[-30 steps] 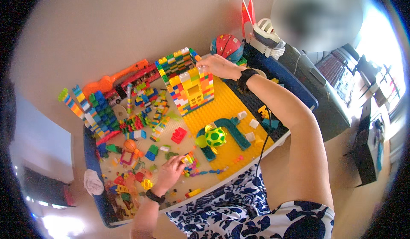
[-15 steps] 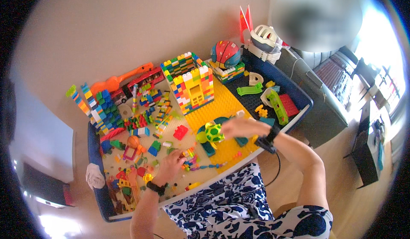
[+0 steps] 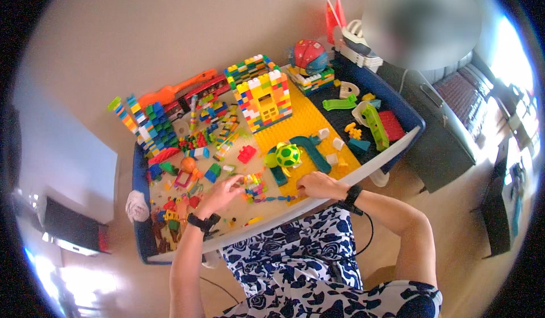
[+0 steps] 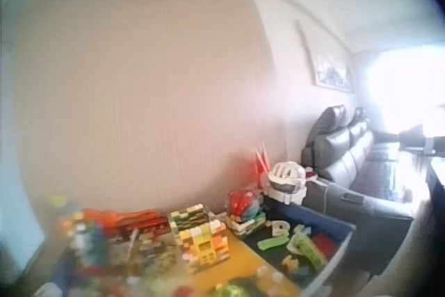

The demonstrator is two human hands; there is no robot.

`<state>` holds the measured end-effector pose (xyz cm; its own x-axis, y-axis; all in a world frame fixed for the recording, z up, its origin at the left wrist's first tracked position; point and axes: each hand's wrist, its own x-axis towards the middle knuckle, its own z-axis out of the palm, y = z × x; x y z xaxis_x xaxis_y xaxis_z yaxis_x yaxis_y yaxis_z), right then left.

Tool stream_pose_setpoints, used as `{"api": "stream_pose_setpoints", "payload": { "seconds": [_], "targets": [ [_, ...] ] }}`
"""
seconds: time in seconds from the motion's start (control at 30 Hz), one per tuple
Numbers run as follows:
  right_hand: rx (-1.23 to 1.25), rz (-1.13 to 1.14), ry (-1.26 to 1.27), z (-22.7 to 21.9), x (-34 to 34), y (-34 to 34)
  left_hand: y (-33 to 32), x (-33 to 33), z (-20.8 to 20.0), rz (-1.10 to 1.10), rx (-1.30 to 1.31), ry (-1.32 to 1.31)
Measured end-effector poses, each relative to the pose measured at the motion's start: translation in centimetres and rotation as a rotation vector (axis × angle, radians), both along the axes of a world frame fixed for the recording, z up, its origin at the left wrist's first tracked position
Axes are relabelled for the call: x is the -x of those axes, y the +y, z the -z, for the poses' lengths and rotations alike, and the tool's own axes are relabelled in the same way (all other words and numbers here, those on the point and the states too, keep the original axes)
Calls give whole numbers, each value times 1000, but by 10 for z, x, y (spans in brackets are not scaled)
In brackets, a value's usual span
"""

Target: The person sits on the floor and builds a multi-colored block structure on a yellow baseplate. They pick up various small blocks from the table, connect them to the growing tower, and adjust the placement of pieces. The person also places a green flag on top of the structure.

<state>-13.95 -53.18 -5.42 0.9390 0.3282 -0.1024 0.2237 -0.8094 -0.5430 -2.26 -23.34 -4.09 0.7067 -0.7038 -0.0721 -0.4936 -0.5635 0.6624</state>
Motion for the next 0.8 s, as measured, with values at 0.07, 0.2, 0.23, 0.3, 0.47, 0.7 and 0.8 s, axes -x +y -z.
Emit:
{"api": "stream_pose_setpoints", "payload": {
  "seconds": [0.07,0.2,0.23,0.3,0.47,0.7,0.8],
  "targets": [
    [72,67,36,-11,1,9,7,5,-15,-14,39,-60],
    [122,120,-71,-9,4,13,11,26,-24,-90,63,3],
    [124,122,-112,-5,4,12,9,34,-29,-72,-1,-2],
    [119,129,-121,-4,4,10,4,49,-32,-27,-123,-8],
    [82,124,-133,-2,3,9,14,60,-29,-72,20,-72],
    [21,110,-148,-5,7,10,59,35,-54,-238,124,10],
    [30,135,-158,-2,7,8,75,20,-72,-413,251,156]
  ]
}}
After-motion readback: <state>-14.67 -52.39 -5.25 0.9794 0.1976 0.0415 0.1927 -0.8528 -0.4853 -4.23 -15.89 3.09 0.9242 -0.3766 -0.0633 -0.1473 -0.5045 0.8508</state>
